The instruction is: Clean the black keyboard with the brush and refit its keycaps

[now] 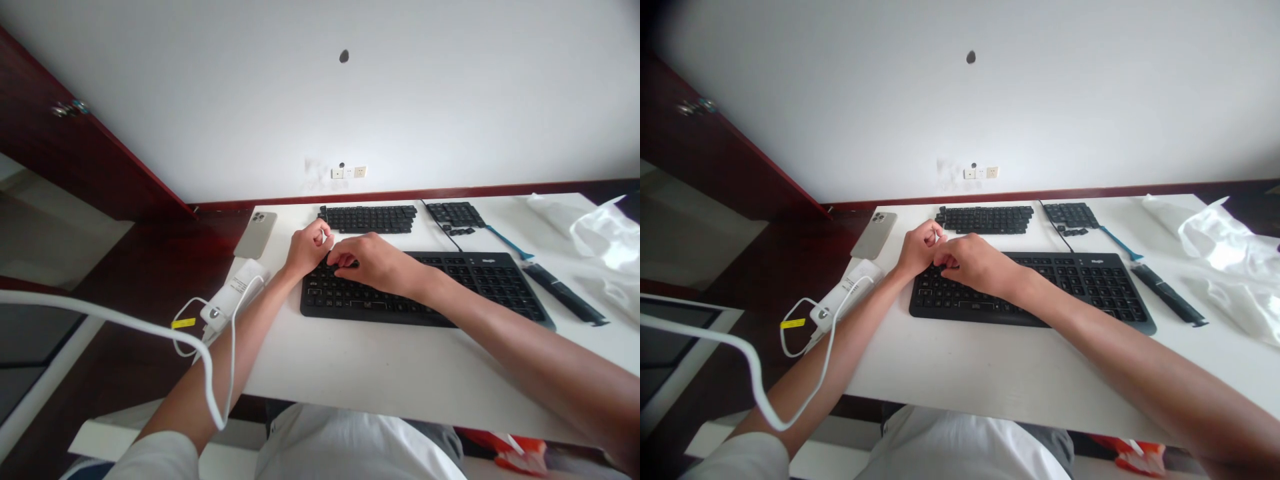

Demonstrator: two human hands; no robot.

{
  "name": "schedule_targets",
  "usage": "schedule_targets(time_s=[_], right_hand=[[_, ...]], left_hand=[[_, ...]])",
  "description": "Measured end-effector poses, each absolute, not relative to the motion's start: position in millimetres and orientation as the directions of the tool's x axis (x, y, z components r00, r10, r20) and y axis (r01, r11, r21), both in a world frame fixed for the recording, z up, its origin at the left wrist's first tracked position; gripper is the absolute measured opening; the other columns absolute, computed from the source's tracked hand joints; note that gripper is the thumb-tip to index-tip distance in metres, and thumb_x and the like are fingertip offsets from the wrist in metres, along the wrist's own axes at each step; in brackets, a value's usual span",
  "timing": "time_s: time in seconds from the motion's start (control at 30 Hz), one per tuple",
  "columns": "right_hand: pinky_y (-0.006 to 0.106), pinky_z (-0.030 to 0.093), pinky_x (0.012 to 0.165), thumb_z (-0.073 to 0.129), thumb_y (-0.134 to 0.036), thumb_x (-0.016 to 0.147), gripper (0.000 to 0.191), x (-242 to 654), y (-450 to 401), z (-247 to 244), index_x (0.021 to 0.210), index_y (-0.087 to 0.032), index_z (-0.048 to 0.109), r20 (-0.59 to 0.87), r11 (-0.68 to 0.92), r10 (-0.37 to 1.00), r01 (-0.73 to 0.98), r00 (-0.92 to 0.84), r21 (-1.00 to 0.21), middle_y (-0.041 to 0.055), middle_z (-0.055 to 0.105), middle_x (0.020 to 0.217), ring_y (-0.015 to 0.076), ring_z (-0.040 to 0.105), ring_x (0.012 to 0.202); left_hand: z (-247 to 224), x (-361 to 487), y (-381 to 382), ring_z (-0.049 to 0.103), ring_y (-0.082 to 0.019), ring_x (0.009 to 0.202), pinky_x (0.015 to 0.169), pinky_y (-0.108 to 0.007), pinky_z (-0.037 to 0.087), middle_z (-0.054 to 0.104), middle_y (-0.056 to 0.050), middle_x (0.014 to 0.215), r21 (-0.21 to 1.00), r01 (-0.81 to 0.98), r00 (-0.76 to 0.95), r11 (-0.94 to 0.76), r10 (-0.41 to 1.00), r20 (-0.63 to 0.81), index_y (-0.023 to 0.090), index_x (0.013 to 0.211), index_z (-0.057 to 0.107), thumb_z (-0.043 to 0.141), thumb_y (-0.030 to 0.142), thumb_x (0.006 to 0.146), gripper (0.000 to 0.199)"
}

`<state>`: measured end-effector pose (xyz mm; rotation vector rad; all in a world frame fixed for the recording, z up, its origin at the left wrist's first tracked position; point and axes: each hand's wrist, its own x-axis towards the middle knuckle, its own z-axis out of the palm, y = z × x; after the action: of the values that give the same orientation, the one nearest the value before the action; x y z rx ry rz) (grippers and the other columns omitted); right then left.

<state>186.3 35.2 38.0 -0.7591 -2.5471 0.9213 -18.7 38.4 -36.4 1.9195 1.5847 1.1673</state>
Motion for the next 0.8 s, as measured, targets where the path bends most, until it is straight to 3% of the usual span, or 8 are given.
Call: schedule_targets(time_s=[0.27, 0.53, 0.8], right_hand=[[0.029, 0.052, 0.085, 0.072, -0.008, 0.09, 0.021, 172.8, 7.1, 21.4, 0.105, -0.019, 0.081, 0.046, 0.716, 0.459, 0.339, -0.888, -0.61, 0.0066, 0.078, 0.107, 0.0194, 0.072, 0.094], [0.027, 0.044, 0.071, 0.078, -0.011, 0.089, 0.02, 169.0, -4.8, 16.1, 0.107, -0.018, 0.073, -0.047, 0.69, 0.489, 0.419, -0.871, -0.589, 0.0045, 0.076, 0.103, 0.0169, 0.068, 0.082], [0.028, 0.043, 0.073, 0.072, -0.013, 0.095, 0.004, 167.4, -9.6, 16.7, 0.093, -0.017, 0.074, -0.074, 0.746, 0.481, 0.451, -0.874, -0.49, 0.0061, 0.075, 0.097, 0.0197, 0.07, 0.086]], left_hand=[[-39.6, -18.7, 38.3, 0.034, -0.011, 0.049, 0.056, -0.025, 0.03, 0.034, 0.011, 0.053, 0.729, 0.583, 0.054, -0.358, 0.913, 0.405, 0.023, 0.082, 0.054, 0.064, 0.027, 0.09, 0.013], [-39.3, -19.6, 38.0, 0.033, -0.011, 0.05, 0.057, -0.026, 0.03, 0.034, 0.011, 0.053, 0.721, 0.587, 0.072, -0.368, 0.911, 0.406, 0.023, 0.082, 0.054, 0.064, 0.026, 0.091, 0.014], [-39.2, -18.9, 37.5, 0.033, -0.011, 0.05, 0.057, -0.025, 0.03, 0.035, 0.011, 0.053, 0.719, 0.586, 0.087, -0.374, 0.911, 0.403, 0.023, 0.083, 0.053, 0.064, 0.025, 0.091, 0.013]])
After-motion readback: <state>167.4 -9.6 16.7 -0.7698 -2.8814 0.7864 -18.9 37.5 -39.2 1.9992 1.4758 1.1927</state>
